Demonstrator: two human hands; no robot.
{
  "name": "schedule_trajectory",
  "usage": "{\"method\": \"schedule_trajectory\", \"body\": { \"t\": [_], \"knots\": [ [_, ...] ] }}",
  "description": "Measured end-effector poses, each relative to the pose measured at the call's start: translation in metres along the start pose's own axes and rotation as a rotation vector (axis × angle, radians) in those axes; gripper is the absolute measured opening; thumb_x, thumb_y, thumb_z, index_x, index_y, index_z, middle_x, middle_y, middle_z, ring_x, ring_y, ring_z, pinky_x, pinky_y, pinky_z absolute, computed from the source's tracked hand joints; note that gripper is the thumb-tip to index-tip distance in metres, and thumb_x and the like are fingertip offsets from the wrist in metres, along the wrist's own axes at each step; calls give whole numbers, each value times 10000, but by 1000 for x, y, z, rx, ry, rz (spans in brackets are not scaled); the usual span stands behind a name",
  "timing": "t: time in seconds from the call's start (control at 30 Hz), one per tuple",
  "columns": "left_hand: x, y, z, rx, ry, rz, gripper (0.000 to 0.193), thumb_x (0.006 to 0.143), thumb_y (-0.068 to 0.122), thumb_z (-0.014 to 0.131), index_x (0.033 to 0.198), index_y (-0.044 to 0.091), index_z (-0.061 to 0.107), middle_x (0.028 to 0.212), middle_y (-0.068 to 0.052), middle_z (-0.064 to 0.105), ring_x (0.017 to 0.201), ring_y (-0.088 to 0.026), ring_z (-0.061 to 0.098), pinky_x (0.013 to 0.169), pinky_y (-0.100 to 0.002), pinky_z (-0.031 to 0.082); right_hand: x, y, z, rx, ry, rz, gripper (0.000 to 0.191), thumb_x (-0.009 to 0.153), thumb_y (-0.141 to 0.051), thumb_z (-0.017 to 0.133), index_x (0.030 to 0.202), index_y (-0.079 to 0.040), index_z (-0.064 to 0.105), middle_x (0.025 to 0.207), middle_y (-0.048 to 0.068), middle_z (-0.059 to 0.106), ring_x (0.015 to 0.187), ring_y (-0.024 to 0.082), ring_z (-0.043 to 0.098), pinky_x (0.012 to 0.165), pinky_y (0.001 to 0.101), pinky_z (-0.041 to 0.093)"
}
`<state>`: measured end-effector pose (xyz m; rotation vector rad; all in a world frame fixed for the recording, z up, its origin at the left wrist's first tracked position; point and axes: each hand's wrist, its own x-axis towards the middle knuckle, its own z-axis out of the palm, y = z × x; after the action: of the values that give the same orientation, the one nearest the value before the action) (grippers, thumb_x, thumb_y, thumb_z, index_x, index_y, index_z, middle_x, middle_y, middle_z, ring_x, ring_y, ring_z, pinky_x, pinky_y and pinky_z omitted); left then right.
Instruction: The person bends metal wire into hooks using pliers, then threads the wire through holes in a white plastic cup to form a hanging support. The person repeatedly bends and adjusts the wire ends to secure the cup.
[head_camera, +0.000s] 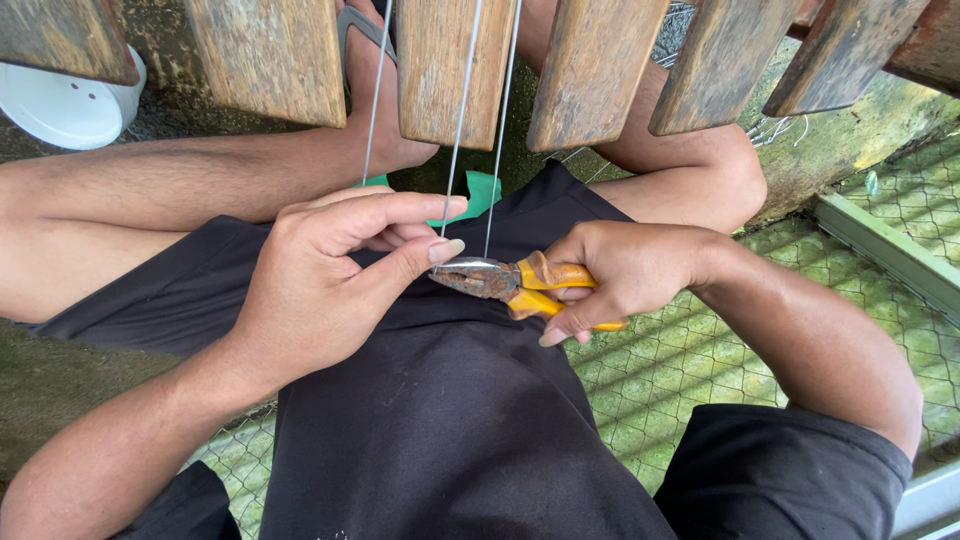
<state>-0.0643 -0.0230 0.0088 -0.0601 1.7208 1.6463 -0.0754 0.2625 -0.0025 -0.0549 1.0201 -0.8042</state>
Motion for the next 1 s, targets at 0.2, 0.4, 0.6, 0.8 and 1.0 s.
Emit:
{"method": "schedule_trajectory", "body": {
  "t": [0.2,0.4,0.6,0.8,1.0],
  "knots": [
    [0,0,1,-27,25,43,291,946,47,755,1235,67,736,967,-36,763,869,-61,732,793,-210,612,1,2,1,-107,139,-192,331,782,-246,850,1043,-66,756,819,-7,759,671,60,660,585,269,538],
    [-2,-1,0,17,28,36,297,936,48,765,1232,70,744,921,-29,759,833,-60,711,761,-209,597,1,8,2,-320,241,-190,358,782,-273,888,851,23,698,776,103,719,651,193,653,617,325,520],
    [-2,-3,3,15,34,29,292,934,47,765,1225,68,749,894,-28,746,814,-54,696,748,-208,581,0,6,5,-313,353,-370,308,777,-212,850,952,9,723,880,115,743,751,243,719,677,352,563],
    [-1,-5,4,41,49,15,283,936,37,748,1218,63,753,883,-27,739,801,-51,687,737,-207,577,-2,0,2,-466,410,-372,265,790,-202,831,949,-8,744,824,120,729,742,287,699,683,383,560],
    [-1,-6,4,61,59,14,278,935,40,756,1213,59,757,860,-24,730,777,-53,670,701,-210,556,-2,-3,2,-603,470,-321,234,808,-217,810,904,-16,738,826,114,727,664,298,693,626,405,561]
  ]
}}
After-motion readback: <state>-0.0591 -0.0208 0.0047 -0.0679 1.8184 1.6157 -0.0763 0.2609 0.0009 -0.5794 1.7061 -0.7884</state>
